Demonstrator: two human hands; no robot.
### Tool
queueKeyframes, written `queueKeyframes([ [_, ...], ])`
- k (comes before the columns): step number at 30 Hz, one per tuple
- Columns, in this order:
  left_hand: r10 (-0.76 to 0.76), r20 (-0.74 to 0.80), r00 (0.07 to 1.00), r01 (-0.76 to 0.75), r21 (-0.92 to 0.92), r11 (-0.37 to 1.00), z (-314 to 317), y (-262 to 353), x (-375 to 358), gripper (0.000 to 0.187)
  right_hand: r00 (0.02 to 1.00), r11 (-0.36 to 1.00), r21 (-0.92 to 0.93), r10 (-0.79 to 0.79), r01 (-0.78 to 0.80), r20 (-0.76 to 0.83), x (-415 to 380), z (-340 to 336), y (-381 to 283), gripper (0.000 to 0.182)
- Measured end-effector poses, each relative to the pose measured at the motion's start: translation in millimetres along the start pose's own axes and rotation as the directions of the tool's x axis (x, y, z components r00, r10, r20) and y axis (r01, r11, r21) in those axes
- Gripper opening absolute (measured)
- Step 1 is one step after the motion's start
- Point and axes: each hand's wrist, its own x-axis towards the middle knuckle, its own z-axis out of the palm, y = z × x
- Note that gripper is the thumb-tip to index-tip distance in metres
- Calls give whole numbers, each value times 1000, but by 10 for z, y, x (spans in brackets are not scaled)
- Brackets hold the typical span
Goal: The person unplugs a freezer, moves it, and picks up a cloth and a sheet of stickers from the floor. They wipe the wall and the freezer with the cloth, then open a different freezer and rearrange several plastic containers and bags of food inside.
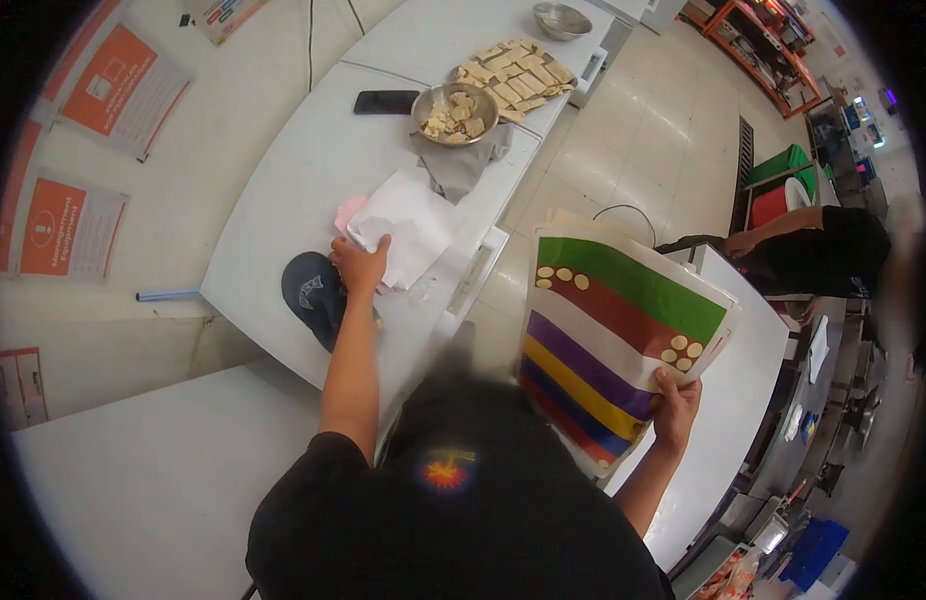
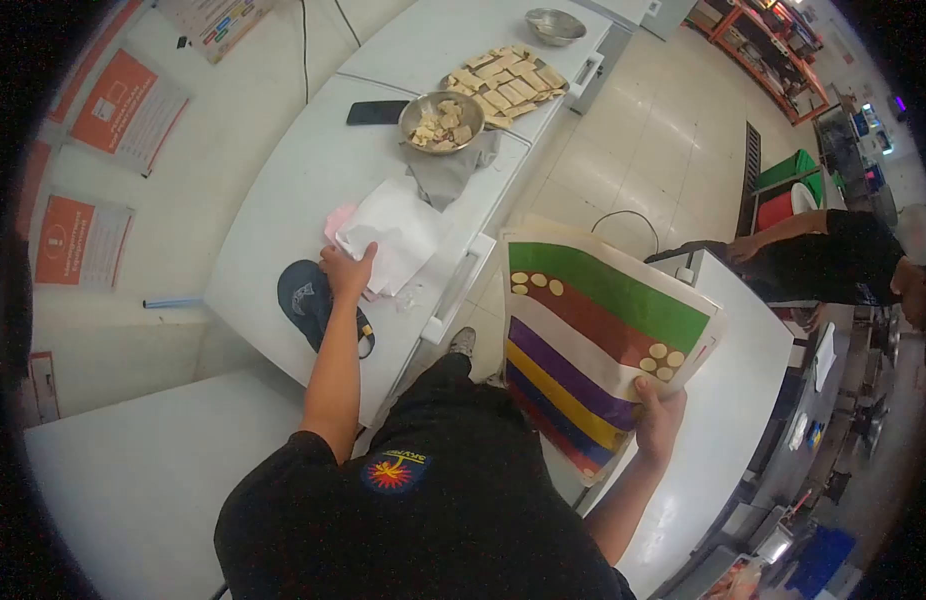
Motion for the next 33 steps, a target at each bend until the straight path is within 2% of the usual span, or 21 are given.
queueKeyframes([
  [3,-10,103,995,1,82,997,-418,331,-169,103,1000,1000,0,13,-13,-21,-47,-33,-19,46],
  [5,3,171,985,-27,143,989,-482,337,-209,104,999,1000,15,4,-4,-32,-125,-73,-25,45],
  [7,92,212,973,-152,284,947,-415,172,-101,95,995,999,4,-51,51,-91,-215,-96,-29,44],
  [11,145,291,946,-261,414,872,-292,-20,21,81,989,999,-21,-33,30,-145,-352,-248,-1,45],
  [13,81,411,908,-294,486,823,-326,35,65,70,981,994,-11,-106,106,-162,-421,-321,73,45],
  [14,91,418,904,-307,486,819,-335,54,105,70,979,994,-7,-105,105,-176,-470,-379,116,45],
  [17,108,480,871,-390,540,746,-380,126,180,69,982,998,51,-22,32,-189,-602,-485,176,47],
  [19,65,513,856,-406,591,697,-433,229,162,82,965,997,64,56,-41,-257,-712,-499,150,47],
  [20,76,520,851,-421,587,692,-458,294,151,82,955,995,72,81,-63,-285,-760,-524,159,47],
  [22,157,402,902,-385,588,711,-553,355,57,97,952,1000,7,3,-1,-305,-851,-638,257,47],
  [23,172,411,895,-402,581,707,-595,385,53,97,947,1000,10,-1,4,-322,-894,-657,263,47],
  [25,177,411,894,-414,610,676,-696,432,50,109,930,999,-3,-40,42,-366,-970,-635,205,46],
  [26,205,356,912,-396,632,666,-726,444,1,110,924,999,-1,-41,43,-380,-1020,-620,158,46],
  [28,243,374,895,-431,589,684,-927,669,-141,110,900,999,-35,9,-28,-435,-1104,-573,48,44],
  [30,286,387,876,-466,536,704,-825,788,-241,111,899,997,-72,-65,38,-434,-1153,-534,53,41],
  [31,524,423,739,-672,404,620,-684,779,-291,111,903,990,-110,-129,92,-410,-1172,-498,46,39],
  [32,725,417,549,-836,267,479,-548,779,-337,112,898,989,-113,-134,95,-419,-1188,-448,-5,39],
  [33,699,504,508,-806,-9,592,-474,964,-559,112,917,990,-131,-97,49,-387,-1204,-382,-111,35],
])
